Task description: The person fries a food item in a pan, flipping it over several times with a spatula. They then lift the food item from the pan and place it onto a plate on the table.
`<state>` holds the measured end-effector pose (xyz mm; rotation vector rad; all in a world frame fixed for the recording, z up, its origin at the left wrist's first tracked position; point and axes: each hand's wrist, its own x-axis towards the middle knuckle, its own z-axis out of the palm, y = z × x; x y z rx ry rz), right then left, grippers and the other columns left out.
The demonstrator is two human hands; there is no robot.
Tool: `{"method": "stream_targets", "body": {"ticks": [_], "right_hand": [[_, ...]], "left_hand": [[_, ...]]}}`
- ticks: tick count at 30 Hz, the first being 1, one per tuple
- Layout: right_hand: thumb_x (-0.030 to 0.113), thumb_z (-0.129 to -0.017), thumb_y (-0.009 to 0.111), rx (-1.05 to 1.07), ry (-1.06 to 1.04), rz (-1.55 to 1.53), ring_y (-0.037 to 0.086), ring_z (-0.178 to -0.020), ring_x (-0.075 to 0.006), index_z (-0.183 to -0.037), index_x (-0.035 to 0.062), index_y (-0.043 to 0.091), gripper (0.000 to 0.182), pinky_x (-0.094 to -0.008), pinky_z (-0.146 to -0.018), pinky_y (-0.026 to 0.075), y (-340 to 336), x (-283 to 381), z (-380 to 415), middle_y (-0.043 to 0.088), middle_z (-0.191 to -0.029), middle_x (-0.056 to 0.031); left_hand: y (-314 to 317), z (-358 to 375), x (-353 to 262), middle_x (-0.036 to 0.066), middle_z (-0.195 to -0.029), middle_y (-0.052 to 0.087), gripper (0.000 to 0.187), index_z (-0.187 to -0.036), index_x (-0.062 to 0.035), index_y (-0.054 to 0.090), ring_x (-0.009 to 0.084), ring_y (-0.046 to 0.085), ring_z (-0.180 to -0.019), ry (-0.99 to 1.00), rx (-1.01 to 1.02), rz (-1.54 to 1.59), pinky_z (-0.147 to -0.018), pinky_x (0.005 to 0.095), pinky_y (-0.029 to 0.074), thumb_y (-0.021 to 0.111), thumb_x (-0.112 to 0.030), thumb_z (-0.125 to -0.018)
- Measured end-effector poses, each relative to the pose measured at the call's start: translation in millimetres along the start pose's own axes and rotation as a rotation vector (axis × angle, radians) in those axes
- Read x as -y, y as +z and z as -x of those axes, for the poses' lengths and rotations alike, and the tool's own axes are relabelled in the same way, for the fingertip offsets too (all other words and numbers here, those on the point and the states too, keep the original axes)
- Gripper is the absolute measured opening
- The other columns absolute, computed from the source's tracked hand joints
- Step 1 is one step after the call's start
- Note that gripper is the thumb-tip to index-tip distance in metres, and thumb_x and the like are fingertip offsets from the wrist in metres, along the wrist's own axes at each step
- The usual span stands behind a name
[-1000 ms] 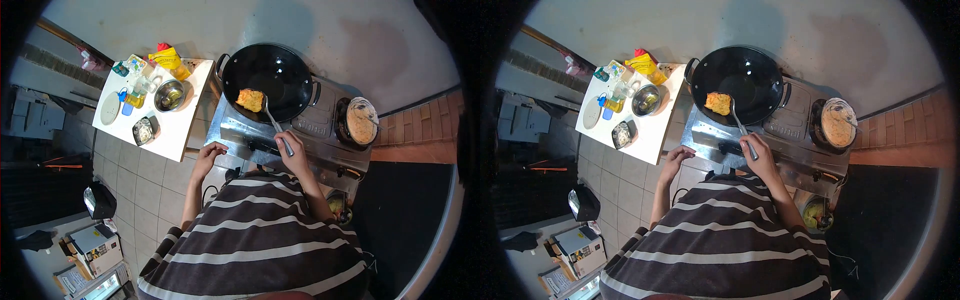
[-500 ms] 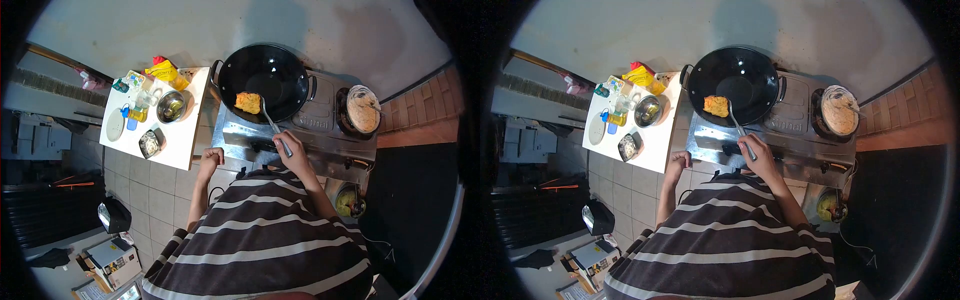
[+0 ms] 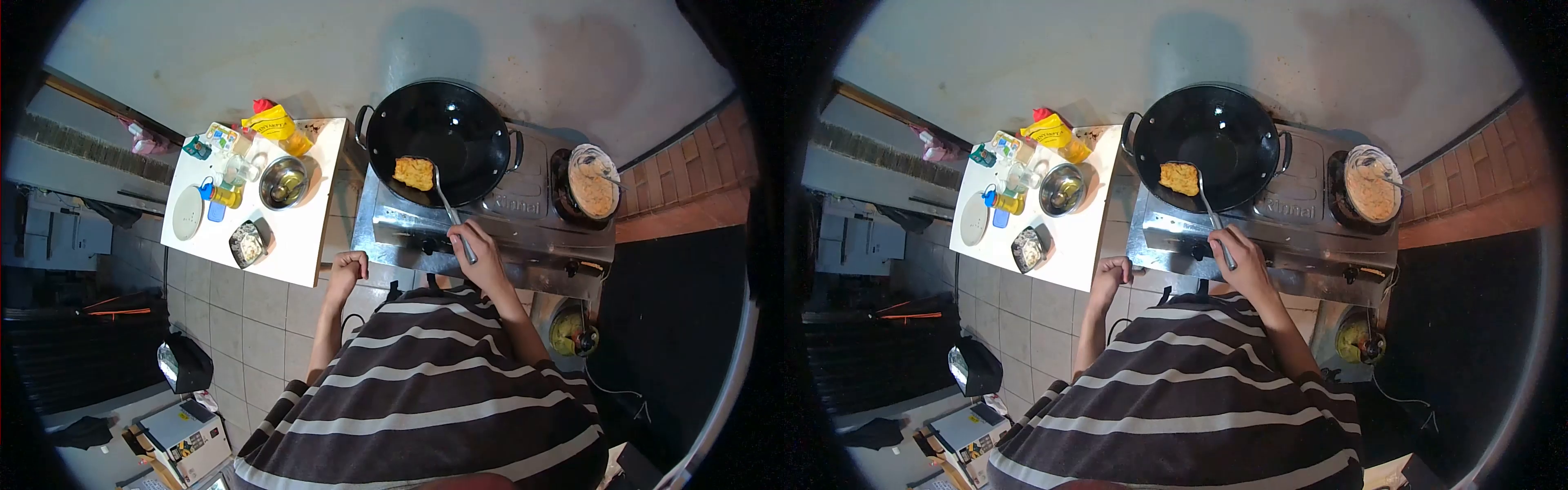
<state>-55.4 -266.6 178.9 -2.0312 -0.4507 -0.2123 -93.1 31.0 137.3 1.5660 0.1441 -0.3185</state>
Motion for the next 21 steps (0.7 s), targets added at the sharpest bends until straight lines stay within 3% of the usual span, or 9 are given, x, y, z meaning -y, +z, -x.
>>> {"method": "stream_targets", "body": {"ticks": [14,16,17,19,21], "right_hand": [[0.007,-0.09,0.061,-0.033,0.031,0.072,0.062,-0.078,-0.0362,-0.096,0.0046,0.061,0.006,-0.0403,-0.067,0.05,16.6,12.4,3.8,0.058,-0.087,-0.0136],[0.007,-0.09,0.061,-0.035,0.036,0.079,0.062,-0.078,-0.0361,-0.096,0.0047,0.061,0.006,-0.0401,-0.067,0.05,18.0,15.6,1.7,0.058,-0.087,-0.0136],[0.007,-0.09,0.06,-0.036,0.034,0.083,0.062,-0.078,-0.0365,-0.096,0.0046,0.061,0.006,-0.0403,-0.067,0.05,18.3,18.0,0.7,0.058,-0.086,-0.0137],[0.007,-0.09,0.06,-0.033,0.036,0.088,0.062,-0.079,-0.0369,-0.096,0.0046,0.061,0.006,-0.0404,-0.068,0.05,20.5,18.9,0.4,0.059,-0.086,-0.0138],[0.007,-0.091,0.06,-0.056,-0.006,0.091,0.061,-0.08,-0.0381,-0.096,0.0036,0.061,0.007,-0.0409,-0.071,0.049,22.6,17.0,-0.2,0.059,-0.085,-0.0148]], "left_hand": [[-23.4,7.1,4.5,0.0,-0.055,0.048,0.022,-0.056,-0.0033,0.05,0.0063,0.038,-0.054,-0.004,0.01,0.051,-0.05,0.0234,0.027,0.035,0.006,-0.068],[-30.4,7.0,6.3,0.003,-0.059,0.047,0.019,-0.057,-0.0037,0.047,0.0116,0.047,-0.058,-0.026,0.043,-0.005,-0.056,0.0241,0.036,0.036,0.005,-0.07],[-31.2,7.0,6.9,0.003,-0.059,0.047,0.019,-0.057,-0.0037,0.047,0.0116,0.047,-0.058,-0.026,0.042,-0.004,-0.056,0.0241,0.036,0.036,0.005,-0.07],[-31.7,7.4,8.4,0.0,-0.056,0.048,0.021,-0.056,-0.0031,0.05,0.0059,0.038,-0.054,0.013,0.005,0.079,-0.05,0.0231,0.026,0.035,0.006,-0.068],[-32.5,8.0,12.7,0.001,-0.056,0.048,0.021,-0.056,-0.003,0.05,0.0061,0.038,-0.054,0.005,-0.004,0.092,-0.05,0.023,0.027,0.035,0.007,-0.068]]}}
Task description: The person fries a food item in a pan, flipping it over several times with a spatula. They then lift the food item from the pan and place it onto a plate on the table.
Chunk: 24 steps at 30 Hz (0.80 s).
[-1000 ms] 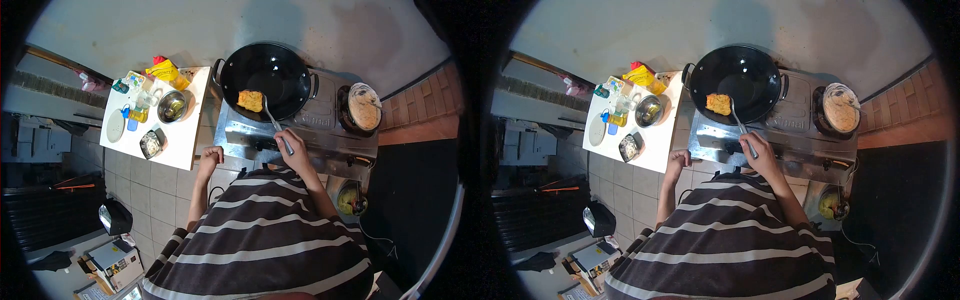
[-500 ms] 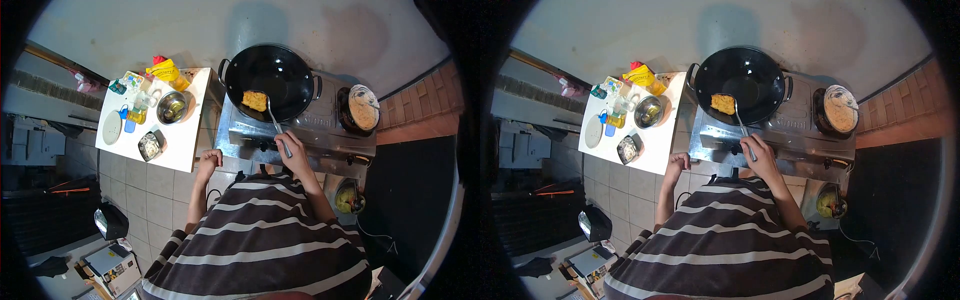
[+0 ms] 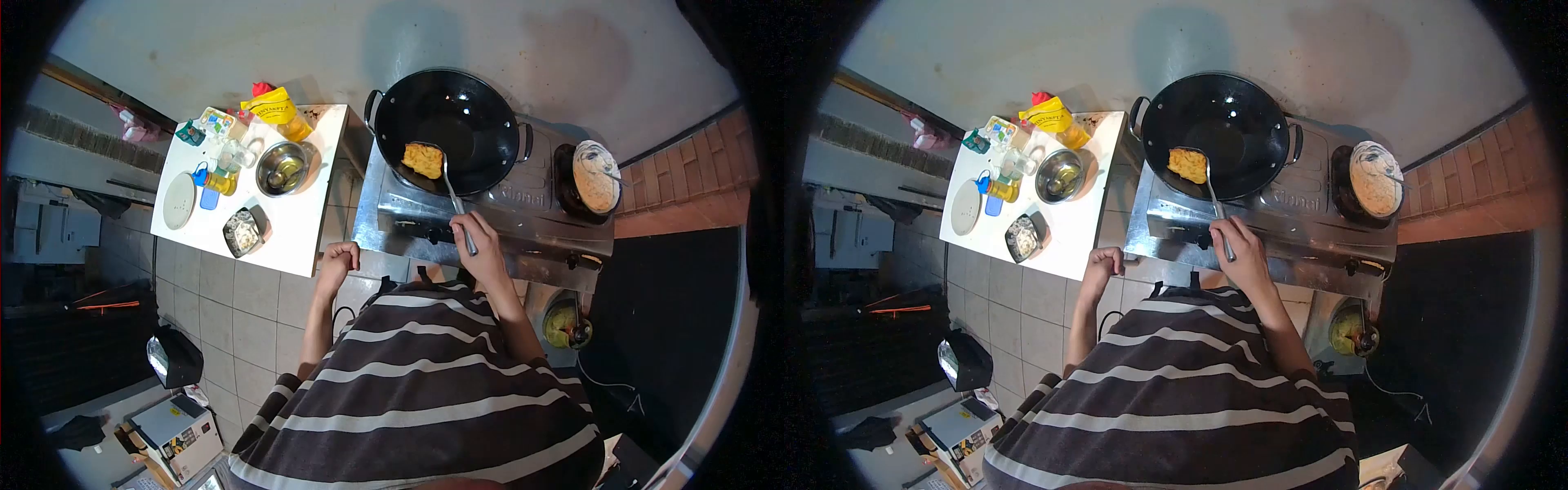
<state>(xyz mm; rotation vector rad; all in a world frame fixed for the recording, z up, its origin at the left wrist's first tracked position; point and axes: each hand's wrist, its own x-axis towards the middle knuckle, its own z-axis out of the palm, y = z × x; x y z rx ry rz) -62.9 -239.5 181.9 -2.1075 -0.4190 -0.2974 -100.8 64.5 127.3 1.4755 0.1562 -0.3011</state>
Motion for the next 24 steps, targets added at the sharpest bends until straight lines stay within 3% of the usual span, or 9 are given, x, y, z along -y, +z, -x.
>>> {"method": "stream_targets", "body": {"ticks": [4,13,14,24], "right_hand": [[0.007,-0.091,0.059,0.008,0.053,-0.038,0.061,-0.08,-0.0382,-0.095,0.0018,0.06,0.007,-0.0405,-0.073,0.048,-3.5,5.3,-2.4,0.059,-0.085,-0.016],[0.012,-0.093,0.06,-0.02,0.088,-0.083,0.059,-0.07,-0.0347,-0.087,-0.0008,0.056,0.015,-0.0368,-0.065,0.046,-13.4,-7.2,-1.0,0.058,-0.078,-0.0164],[0.013,-0.093,0.059,-0.021,0.114,-0.092,0.058,-0.068,-0.0347,-0.086,-0.0009,0.055,0.017,-0.0363,-0.064,0.045,-15.0,-7.1,-1.0,0.057,-0.076,-0.0165],[0.014,-0.095,0.057,0.04,0.151,-0.171,0.052,-0.062,-0.0315,-0.083,-0.0015,0.053,0.02,-0.0354,-0.061,0.042,-17.5,-20.5,1.6,0.051,-0.069,-0.0159]], "left_hand": [[4.2,0.7,-2.0,0.001,-0.056,0.048,0.021,-0.056,-0.0032,0.05,0.0066,0.039,-0.054,-0.011,-0.009,-0.003,-0.051,0.0227,0.028,0.035,0.006,-0.068],[17.8,-4.7,-0.1,0.0,-0.056,0.048,0.021,-0.055,-0.0029,0.05,0.0059,0.038,-0.054,-0.003,-0.027,0.002,-0.051,0.0226,0.027,0.036,0.006,-0.069],[9.4,-6.8,7.5,0.007,-0.07,0.056,0.021,-0.06,-0.0034,0.051,0.012,0.051,-0.062,-0.042,0.03,-0.047,-0.058,0.0234,0.04,0.037,0.006,-0.073],[21.5,-8.7,15.8,0.004,-0.065,0.051,0.02,-0.06,-0.0032,0.05,0.0117,0.051,-0.059,-0.023,-0.004,-0.002,-0.055,0.0229,0.041,0.037,0.005,-0.073]]}}
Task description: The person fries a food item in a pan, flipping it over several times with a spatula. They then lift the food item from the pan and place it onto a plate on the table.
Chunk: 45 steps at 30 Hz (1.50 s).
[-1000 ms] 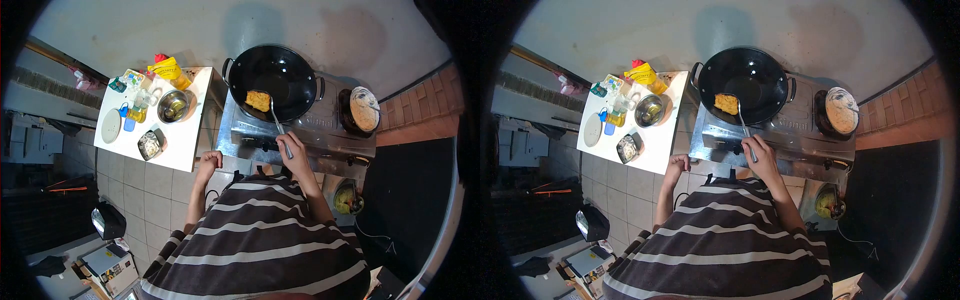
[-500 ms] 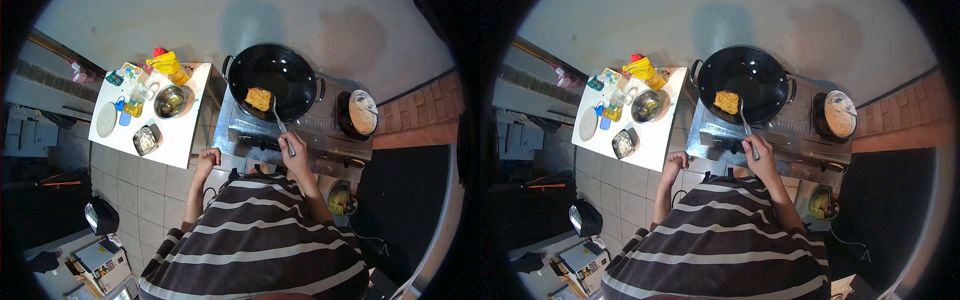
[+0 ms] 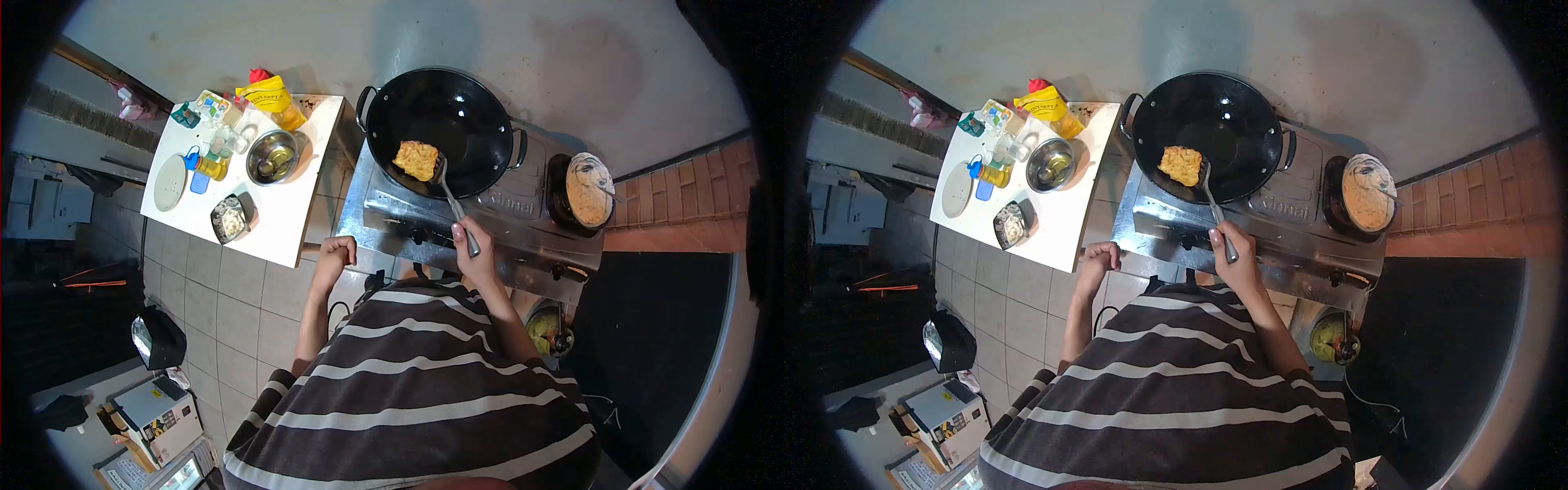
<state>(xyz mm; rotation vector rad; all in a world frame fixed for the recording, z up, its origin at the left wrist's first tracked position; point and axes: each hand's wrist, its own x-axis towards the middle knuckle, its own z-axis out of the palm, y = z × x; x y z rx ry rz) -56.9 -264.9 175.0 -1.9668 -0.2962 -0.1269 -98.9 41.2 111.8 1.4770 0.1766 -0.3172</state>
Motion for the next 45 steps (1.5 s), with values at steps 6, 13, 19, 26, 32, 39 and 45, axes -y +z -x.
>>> {"method": "stream_targets", "body": {"ticks": [6,13,19,26,32,39,45], "right_hand": [[0.013,-0.094,0.057,0.005,-0.086,-0.008,0.055,-0.063,-0.0335,-0.083,-0.001,0.054,0.018,-0.0362,-0.061,0.043,-5.6,2.2,-3.1,0.054,-0.071,-0.016],[0.007,-0.09,0.06,0.061,-0.195,0.011,0.056,-0.066,-0.0349,-0.086,-0.0012,0.055,0.011,-0.0384,-0.06,0.043,-7.9,-1.6,-3.8,0.053,-0.075,-0.0159],[0.007,-0.087,0.065,0.084,-0.248,0.043,0.055,-0.066,-0.033,-0.083,-0.0014,0.056,0.012,-0.0386,-0.059,0.042,-8.2,-10.1,-1.0,0.053,-0.074,-0.0151],[0.009,-0.084,0.069,0.098,-0.214,0.017,0.051,-0.061,-0.0297,-0.078,-0.0015,0.055,0.019,-0.0384,-0.057,0.041,-7.4,-11.9,-0.4,0.051,-0.068,-0.0138],[0.009,-0.085,0.069,0.062,-0.198,0.006,0.052,-0.06,-0.0294,-0.077,-0.0012,0.055,0.018,-0.0382,-0.056,0.041,-5.2,-9.3,-1.2,0.052,-0.069,-0.0137],[0.009,-0.086,0.067,0.061,-0.214,0.005,0.051,-0.059,-0.0291,-0.078,-0.0007,0.056,0.017,-0.0381,-0.055,0.04,-4.1,-7.6,-0.8,0.051,-0.069,-0.0132],[0.009,-0.086,0.067,0.039,-0.223,0.032,0.05,-0.059,-0.0291,-0.079,-0.0007,0.056,0.017,-0.0387,-0.055,0.04,-0.3,-7.4,2.5,0.05,-0.07,-0.0129]], "left_hand": [[8.3,-1.4,-6.1,0.003,-0.063,0.049,0.02,-0.06,-0.0033,0.05,0.0117,0.051,-0.059,-0.007,-0.007,-0.011,-0.056,0.0228,0.041,0.037,0.006,-0.073],[18.2,-2.5,-11.5,0.003,-0.062,0.048,0.02,-0.06,-0.0033,0.049,0.012,0.05,-0.059,-0.02,-0.009,-0.039,-0.056,0.0229,0.04,0.036,0.006,-0.072],[23.8,-3.8,-14.9,0.003,-0.061,0.048,0.021,-0.059,-0.0035,0.049,0.0118,0.049,-0.057,-0.014,-0.027,-0.03,-0.055,0.0232,0.038,0.035,0.006,-0.071],[27.6,-2.8,-19.6,0.004,-0.059,0.049,0.02,-0.059,-0.0042,0.05,0.0116,0.05,-0.058,-0.005,-0.008,-0.075,-0.054,0.0235,0.035,0.036,0.005,-0.07],[28.9,1.9,-27.6,0.004,-0.059,0.049,0.02,-0.059,-0.0039,0.049,0.0122,0.05,-0.059,-0.024,-0.045,-0.047,-0.056,0.0235,0.036,0.036,0.005,-0.071],[25.6,1.0,-22.7,0.004,-0.061,0.048,0.019,-0.059,-0.0029,0.048,0.0133,0.05,-0.06,-0.021,-0.017,-0.013,-0.058,0.0243,0.039,0.036,0.006,-0.071],[22.0,1.1,-23.7,0.004,-0.062,0.048,0.019,-0.06,-0.0031,0.048,0.0133,0.049,-0.06,-0.016,-0.004,-0.059,-0.058,0.0243,0.038,0.036,0.006,-0.072]]}}
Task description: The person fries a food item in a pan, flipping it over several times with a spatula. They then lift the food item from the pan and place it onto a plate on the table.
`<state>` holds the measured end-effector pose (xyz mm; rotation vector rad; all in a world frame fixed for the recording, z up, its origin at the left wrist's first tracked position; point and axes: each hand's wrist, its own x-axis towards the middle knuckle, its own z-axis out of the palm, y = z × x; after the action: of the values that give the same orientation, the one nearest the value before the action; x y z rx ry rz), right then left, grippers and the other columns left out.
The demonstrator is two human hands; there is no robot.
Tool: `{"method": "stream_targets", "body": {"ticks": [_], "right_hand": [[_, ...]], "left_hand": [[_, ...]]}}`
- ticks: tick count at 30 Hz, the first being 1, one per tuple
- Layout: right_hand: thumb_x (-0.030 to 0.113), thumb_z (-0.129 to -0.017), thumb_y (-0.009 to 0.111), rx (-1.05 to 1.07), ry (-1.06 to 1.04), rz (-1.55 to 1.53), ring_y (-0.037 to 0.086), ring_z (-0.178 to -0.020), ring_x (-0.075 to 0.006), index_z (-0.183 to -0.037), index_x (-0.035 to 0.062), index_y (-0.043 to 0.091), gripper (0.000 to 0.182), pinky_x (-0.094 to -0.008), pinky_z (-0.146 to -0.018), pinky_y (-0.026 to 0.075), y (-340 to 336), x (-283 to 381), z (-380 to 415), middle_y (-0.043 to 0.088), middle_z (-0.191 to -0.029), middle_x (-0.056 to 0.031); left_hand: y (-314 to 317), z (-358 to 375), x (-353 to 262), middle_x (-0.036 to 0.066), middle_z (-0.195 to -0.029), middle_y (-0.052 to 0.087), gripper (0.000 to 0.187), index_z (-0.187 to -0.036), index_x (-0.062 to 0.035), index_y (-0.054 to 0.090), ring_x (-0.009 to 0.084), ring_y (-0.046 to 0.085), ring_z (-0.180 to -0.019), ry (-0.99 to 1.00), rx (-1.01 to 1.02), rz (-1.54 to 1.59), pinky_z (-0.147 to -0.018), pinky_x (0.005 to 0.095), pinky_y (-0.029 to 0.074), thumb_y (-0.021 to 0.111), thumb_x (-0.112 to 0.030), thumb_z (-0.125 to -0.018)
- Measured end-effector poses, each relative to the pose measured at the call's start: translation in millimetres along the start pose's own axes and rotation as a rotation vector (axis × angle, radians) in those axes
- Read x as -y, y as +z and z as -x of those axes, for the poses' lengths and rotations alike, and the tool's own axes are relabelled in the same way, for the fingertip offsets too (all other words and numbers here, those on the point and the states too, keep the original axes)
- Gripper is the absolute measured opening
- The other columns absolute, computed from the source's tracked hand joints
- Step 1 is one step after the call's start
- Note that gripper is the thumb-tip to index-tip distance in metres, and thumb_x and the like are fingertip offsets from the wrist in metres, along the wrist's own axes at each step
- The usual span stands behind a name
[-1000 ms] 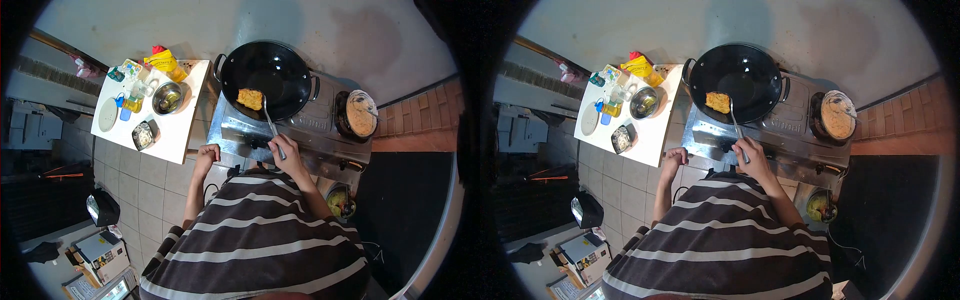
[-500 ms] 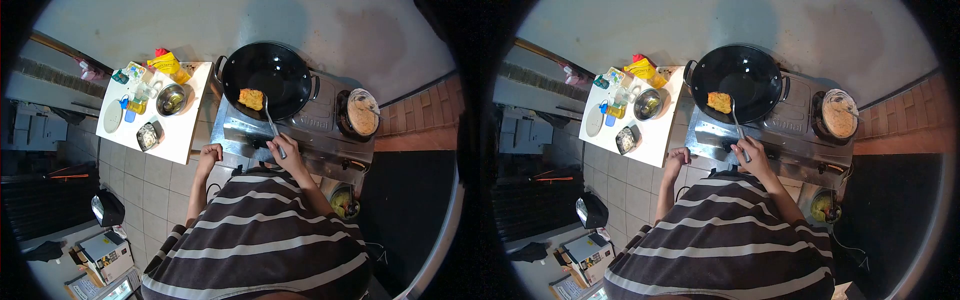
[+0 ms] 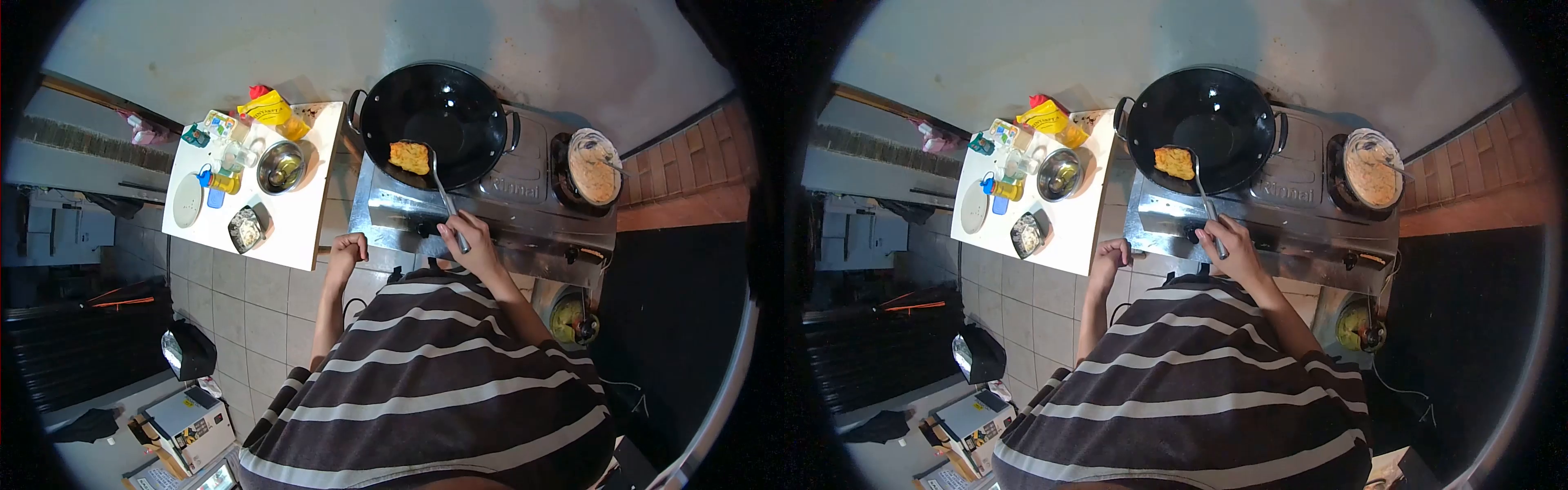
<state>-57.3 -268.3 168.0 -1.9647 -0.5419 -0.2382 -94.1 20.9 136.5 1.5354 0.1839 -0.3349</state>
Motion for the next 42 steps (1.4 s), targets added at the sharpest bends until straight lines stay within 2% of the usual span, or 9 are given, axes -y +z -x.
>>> {"method": "stream_targets", "body": {"ticks": [9,11,18,22,25,31,39,41,42], "right_hand": [[0.009,-0.087,0.067,0.025,0.028,0.007,0.053,-0.061,-0.0303,-0.08,-0.001,0.056,0.017,-0.0387,-0.056,0.041,4.7,4.1,1.1,0.05,-0.071,-0.0142],[0.009,-0.087,0.067,0.02,0.015,0.012,0.052,-0.061,-0.0303,-0.08,-0.001,0.056,0.017,-0.0389,-0.056,0.041,7.4,2.1,0.9,0.051,-0.071,-0.0142],[0.008,-0.087,0.067,-0.003,0.038,0.0,0.052,-0.06,-0.0315,-0.079,-0.0011,0.055,0.016,-0.0396,-0.056,0.041,14.1,8.2,-3.8,0.051,-0.069,-0.0145],[0.007,-0.086,0.066,-0.021,-0.019,0.002,0.051,-0.059,-0.0323,-0.079,-0.0015,0.055,0.016,-0.0396,-0.056,0.041,15.9,10.2,-9.8,0.052,-0.07,-0.0149],[0.007,-0.086,0.066,-0.014,-0.004,0.021,0.053,-0.061,-0.0323,-0.079,-0.0013,0.055,0.016,-0.0394,-0.057,0.042,14.9,13.9,-12.8,0.053,-0.07,-0.0149],[0.007,-0.087,0.066,0.002,0.0,0.028,0.056,-0.062,-0.0319,-0.08,-0.0009,0.057,0.014,-0.0387,-0.057,0.043,11.1,18.1,-15.1,0.054,-0.07,-0.0147],[0.009,-0.088,0.065,-0.034,0.049,-0.017,0.057,-0.062,-0.0337,-0.082,-0.0006,0.056,0.015,-0.0373,-0.057,0.043,2.2,16.7,-15.7,0.056,-0.071,-0.0164],[0.013,-0.092,0.063,-0.029,0.203,-0.047,0.053,-0.057,-0.0266,-0.082,-0.0006,0.054,0.019,-0.0339,-0.056,0.041,-1.2,18.0,-15.2,0.051,-0.066,-0.0153],[0.013,-0.092,0.063,-0.026,0.207,-0.05,0.053,-0.057,-0.0266,-0.082,-0.0006,0.054,0.019,-0.0339,-0.056,0.041,-1.1,14.6,-13.2,0.051,-0.066,-0.0153]], "left_hand": [[-5.3,1.8,2.5,0.004,-0.061,0.048,0.02,-0.06,-0.0035,0.048,0.0125,0.049,-0.06,0.008,0.023,0.011,-0.057,0.0237,0.036,0.036,0.006,-0.072],[-5.1,2.0,0.7,0.002,-0.058,0.05,0.021,-0.058,-0.0029,0.051,0.0078,0.043,-0.056,-0.002,-0.032,0.088,-0.052,0.0215,0.03,0.036,0.005,-0.069],[-13.7,7.9,3.5,0.002,-0.057,0.049,0.021,-0.057,-0.0033,0.05,0.0081,0.043,-0.055,0.012,-0.051,0.049,-0.052,0.0221,0.031,0.035,0.005,-0.07],[-15.1,13.6,1.8,0.003,-0.057,0.049,0.022,-0.057,-0.0034,0.05,0.0085,0.043,-0.055,0.003,-0.089,0.074,-0.052,0.0223,0.031,0.035,0.005,-0.07],[-17.9,12.2,0.2,0.003,-0.061,0.048,0.02,-0.058,-0.0048,0.048,0.0111,0.047,-0.057,0.007,-0.048,0.059,-0.055,0.0229,0.035,0.036,0.006,-0.071],[-16.1,7.1,2.2,0.003,-0.058,0.05,0.021,-0.058,-0.0029,0.05,0.0085,0.043,-0.055,0.032,-0.076,0.08,-0.051,0.0229,0.03,0.035,0.006,-0.069],[-8.8,-0.4,4.8,0.003,-0.058,0.05,0.021,-0.058,-0.0032,0.05,0.0084,0.042,-0.055,0.046,-0.038,0.106,-0.052,0.0232,0.03,0.035,0.005,-0.069],[-6.7,-0.9,0.6,0.003,-0.058,0.05,0.021,-0.058,-0.0032,0.05,0.0084,0.043,-0.055,0.033,-0.04,0.108,-0.052,0.0231,0.031,0.035,0.005,-0.07],[-5.6,-0.8,-0.8,0.003,-0.058,0.05,0.021,-0.058,-0.0033,0.05,0.0085,0.044,-0.055,0.034,-0.049,0.102,-0.053,0.0229,0.031,0.035,0.005,-0.07]]}}
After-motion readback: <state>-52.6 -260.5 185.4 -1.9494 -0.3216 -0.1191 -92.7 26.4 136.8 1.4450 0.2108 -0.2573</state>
